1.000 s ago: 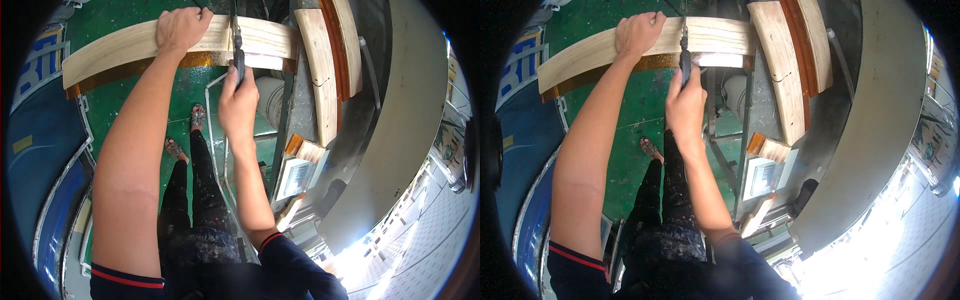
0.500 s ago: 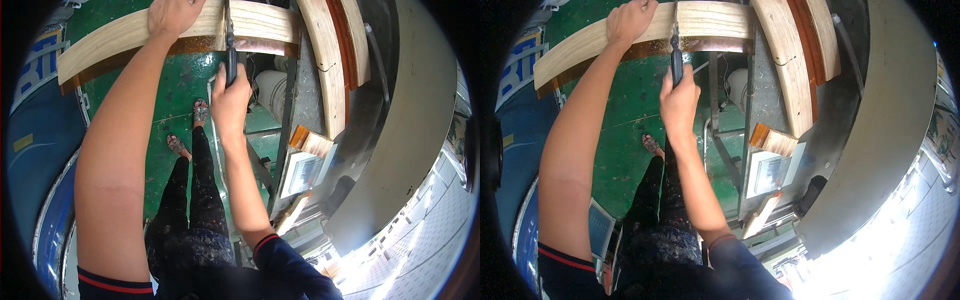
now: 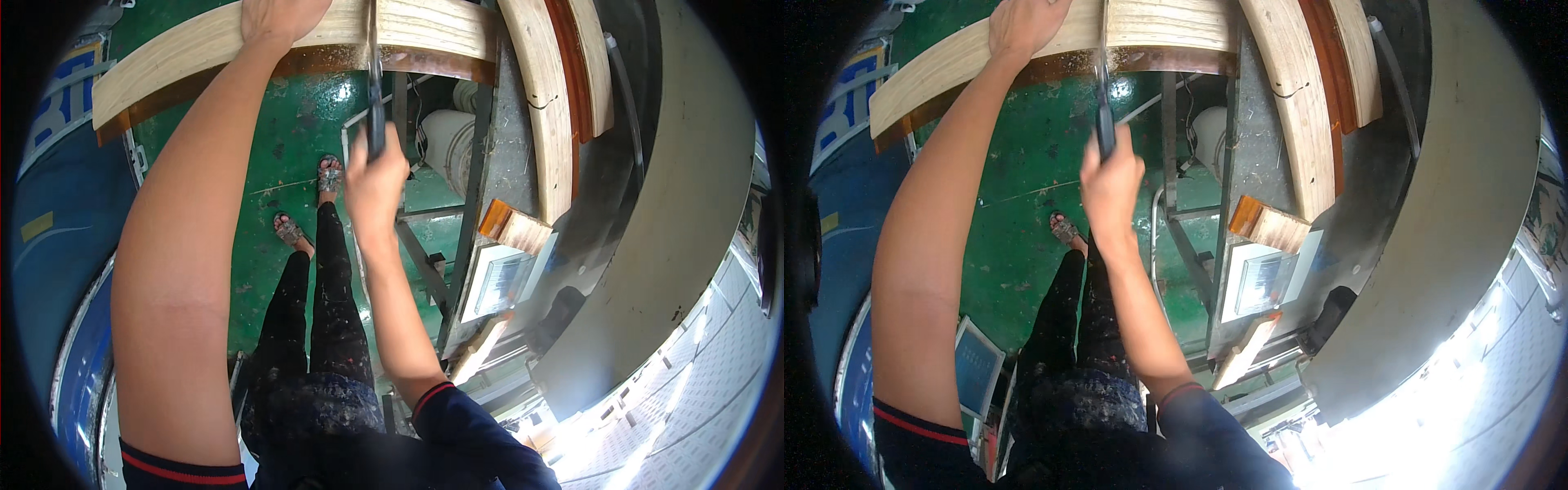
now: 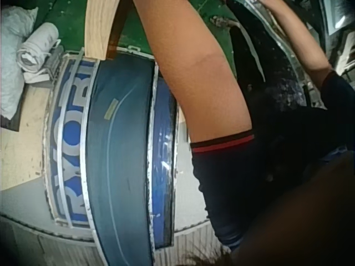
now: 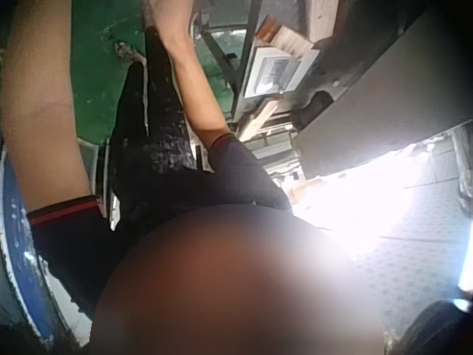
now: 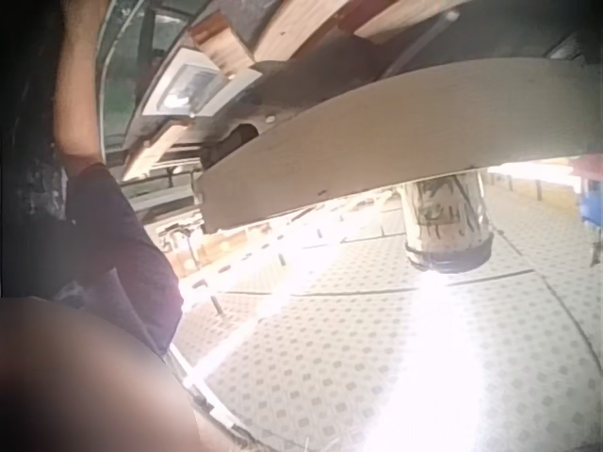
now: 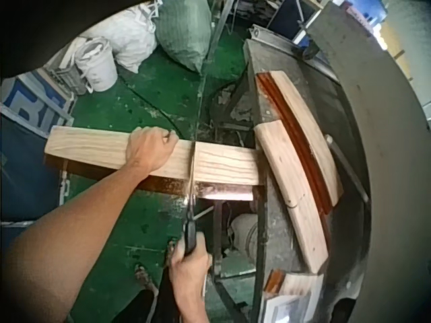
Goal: Sawing a piece of wood by hand using a hacksaw.
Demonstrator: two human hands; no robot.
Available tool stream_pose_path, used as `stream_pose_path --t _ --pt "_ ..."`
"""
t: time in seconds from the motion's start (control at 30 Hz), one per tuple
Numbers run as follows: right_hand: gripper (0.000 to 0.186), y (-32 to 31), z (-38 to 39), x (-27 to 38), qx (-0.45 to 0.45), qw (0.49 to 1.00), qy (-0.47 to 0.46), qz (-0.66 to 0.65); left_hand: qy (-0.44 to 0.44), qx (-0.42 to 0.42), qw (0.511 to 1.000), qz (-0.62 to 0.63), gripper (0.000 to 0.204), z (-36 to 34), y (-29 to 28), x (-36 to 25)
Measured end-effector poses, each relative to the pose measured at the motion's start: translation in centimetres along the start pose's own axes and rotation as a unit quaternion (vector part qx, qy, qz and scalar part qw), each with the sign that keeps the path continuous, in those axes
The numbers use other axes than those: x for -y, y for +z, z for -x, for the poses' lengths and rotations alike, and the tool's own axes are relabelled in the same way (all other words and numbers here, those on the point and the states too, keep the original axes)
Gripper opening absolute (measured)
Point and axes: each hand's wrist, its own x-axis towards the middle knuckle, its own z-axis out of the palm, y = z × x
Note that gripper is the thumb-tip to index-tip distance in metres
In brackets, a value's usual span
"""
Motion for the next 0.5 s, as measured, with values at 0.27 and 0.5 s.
stream_pose_path --t 0.27,0.5 --pt "0.007 -2.2 6.6 -4.0 0.016 0.999 0.030 0.001 -0.001 0.022 1.000 0.010 0.041 0.1 0.0 -0.2" --pt "0.023 0.5 -3.3 2.2 0.024 0.998 -0.010 -0.054 -0.001 0.001 1.000 -0.004 0.041 -0.2 0.3 0.6"
